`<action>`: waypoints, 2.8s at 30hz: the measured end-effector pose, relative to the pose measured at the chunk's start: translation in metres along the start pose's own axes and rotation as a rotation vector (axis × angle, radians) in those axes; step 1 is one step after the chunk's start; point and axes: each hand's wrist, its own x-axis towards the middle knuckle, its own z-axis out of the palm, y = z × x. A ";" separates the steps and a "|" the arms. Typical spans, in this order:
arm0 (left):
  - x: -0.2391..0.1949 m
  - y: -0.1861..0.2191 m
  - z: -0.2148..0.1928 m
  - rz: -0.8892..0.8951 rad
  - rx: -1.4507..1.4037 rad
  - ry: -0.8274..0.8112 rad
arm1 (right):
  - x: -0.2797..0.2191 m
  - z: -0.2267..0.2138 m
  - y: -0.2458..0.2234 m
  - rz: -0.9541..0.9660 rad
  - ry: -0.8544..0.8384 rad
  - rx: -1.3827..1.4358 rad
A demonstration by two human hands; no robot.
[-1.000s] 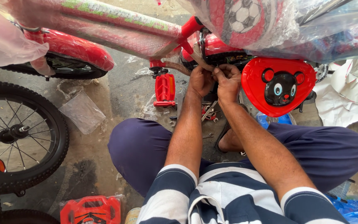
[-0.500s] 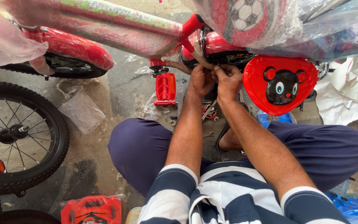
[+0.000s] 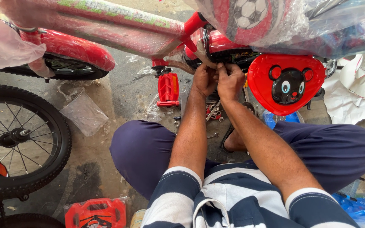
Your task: The person sits on the floor and assembles a red children's bicycle. They use a wrench to tighten bolts on the rear wheel axle and handle a container of small parts, likely nuts and bolts, before continuing to secure the wheel to the frame.
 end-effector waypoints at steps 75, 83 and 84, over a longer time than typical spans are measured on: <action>-0.045 -0.013 -0.004 0.240 0.416 -0.276 | 0.091 -0.164 0.054 -0.943 -0.158 -0.878; -0.015 -0.008 0.005 0.125 0.471 -0.441 | 0.092 -0.160 0.057 -0.925 -0.242 -0.903; -0.016 -0.006 0.002 0.105 0.436 -0.481 | 0.090 -0.160 0.059 -0.923 -0.242 -0.915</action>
